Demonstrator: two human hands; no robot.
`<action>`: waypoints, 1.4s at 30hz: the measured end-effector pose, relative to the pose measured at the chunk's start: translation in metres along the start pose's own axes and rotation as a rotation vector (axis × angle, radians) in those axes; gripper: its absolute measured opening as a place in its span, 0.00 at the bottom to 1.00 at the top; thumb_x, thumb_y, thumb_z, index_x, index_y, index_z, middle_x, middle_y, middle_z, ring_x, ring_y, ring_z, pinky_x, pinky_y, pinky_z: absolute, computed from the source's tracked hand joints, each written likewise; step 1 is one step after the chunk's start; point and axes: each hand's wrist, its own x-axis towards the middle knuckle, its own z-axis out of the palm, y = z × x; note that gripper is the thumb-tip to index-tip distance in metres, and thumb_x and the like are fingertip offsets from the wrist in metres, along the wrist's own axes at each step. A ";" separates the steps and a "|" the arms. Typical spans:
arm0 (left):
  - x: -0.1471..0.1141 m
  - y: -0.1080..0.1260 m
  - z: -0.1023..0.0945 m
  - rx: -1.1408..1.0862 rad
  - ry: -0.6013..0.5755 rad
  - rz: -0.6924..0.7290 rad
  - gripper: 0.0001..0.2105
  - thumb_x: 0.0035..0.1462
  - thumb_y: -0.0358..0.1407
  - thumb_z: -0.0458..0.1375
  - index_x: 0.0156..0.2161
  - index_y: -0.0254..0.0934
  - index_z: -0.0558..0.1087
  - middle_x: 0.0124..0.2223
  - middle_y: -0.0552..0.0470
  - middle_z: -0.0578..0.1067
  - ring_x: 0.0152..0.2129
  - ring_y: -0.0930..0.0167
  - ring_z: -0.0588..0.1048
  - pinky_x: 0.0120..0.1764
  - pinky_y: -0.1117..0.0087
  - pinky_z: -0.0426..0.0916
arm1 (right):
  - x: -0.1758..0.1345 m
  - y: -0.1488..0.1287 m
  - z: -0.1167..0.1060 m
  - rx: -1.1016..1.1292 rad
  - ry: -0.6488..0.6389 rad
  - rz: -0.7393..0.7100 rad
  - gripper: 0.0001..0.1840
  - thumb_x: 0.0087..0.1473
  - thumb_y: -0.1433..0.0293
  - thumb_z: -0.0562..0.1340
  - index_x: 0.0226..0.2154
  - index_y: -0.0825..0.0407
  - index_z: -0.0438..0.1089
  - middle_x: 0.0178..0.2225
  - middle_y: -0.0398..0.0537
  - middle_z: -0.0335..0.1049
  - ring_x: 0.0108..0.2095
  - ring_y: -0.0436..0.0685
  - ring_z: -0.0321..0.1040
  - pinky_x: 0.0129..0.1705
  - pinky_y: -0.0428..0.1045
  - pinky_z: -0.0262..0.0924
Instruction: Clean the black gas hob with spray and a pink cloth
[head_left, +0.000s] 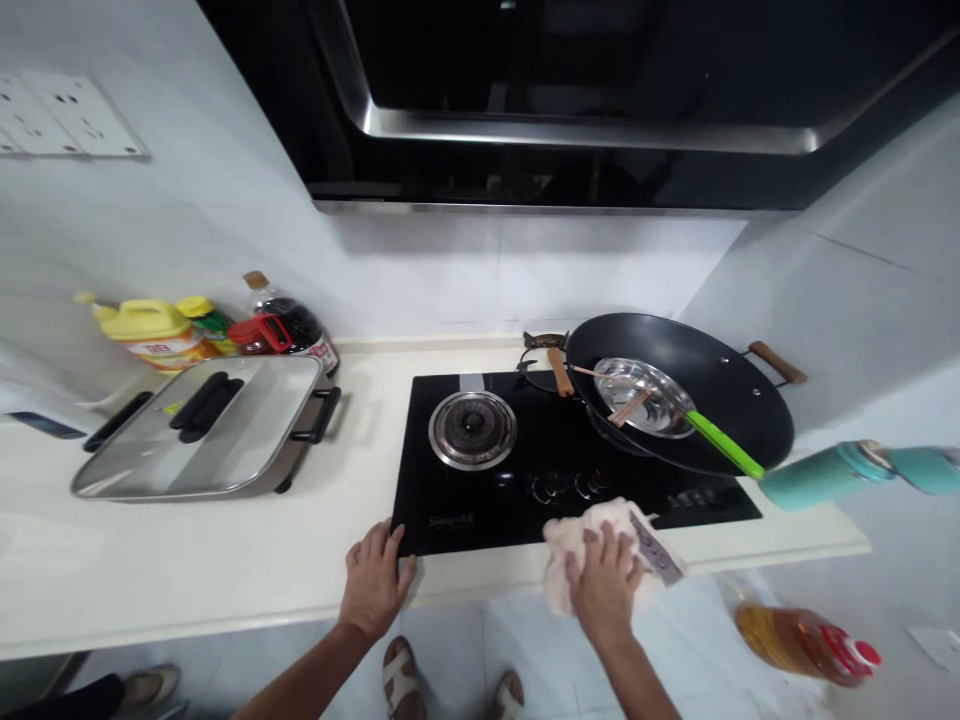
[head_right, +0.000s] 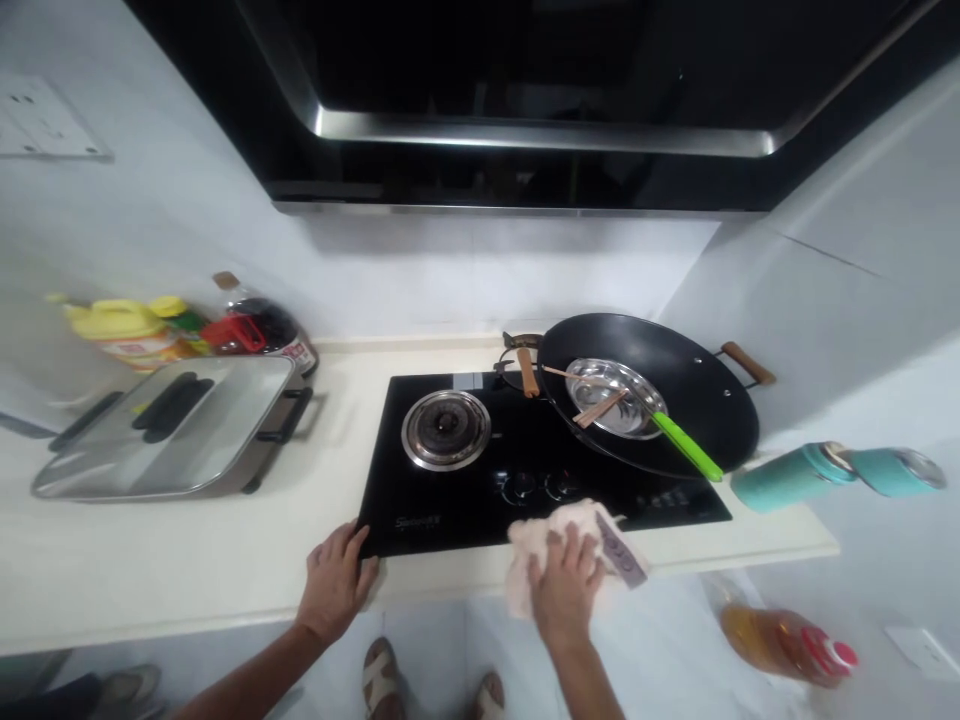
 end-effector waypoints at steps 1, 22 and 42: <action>-0.001 0.000 0.001 -0.006 0.005 0.000 0.22 0.68 0.44 0.51 0.60 0.35 0.74 0.61 0.35 0.76 0.59 0.54 0.71 0.56 0.49 0.65 | -0.010 -0.027 0.003 0.040 -0.025 -0.067 0.29 0.64 0.58 0.53 0.59 0.53 0.71 0.71 0.64 0.57 0.74 0.82 0.40 0.68 0.79 0.41; -0.025 -0.020 0.011 -0.610 0.120 -0.114 0.21 0.69 0.41 0.52 0.65 0.42 0.69 0.65 0.34 0.70 0.64 0.55 0.68 0.62 0.47 0.69 | 0.023 -0.269 0.021 0.059 -0.178 -0.180 0.35 0.63 0.58 0.57 0.67 0.58 0.64 0.75 0.69 0.47 0.74 0.84 0.38 0.70 0.77 0.35; -0.011 -0.170 -0.001 -0.348 0.154 -0.101 0.18 0.71 0.44 0.48 0.54 0.44 0.78 0.62 0.43 0.74 0.60 0.57 0.68 0.59 0.49 0.66 | 0.065 -0.238 0.003 -0.007 -0.224 0.091 0.42 0.64 0.42 0.54 0.70 0.47 0.60 0.75 0.61 0.46 0.73 0.83 0.43 0.67 0.78 0.43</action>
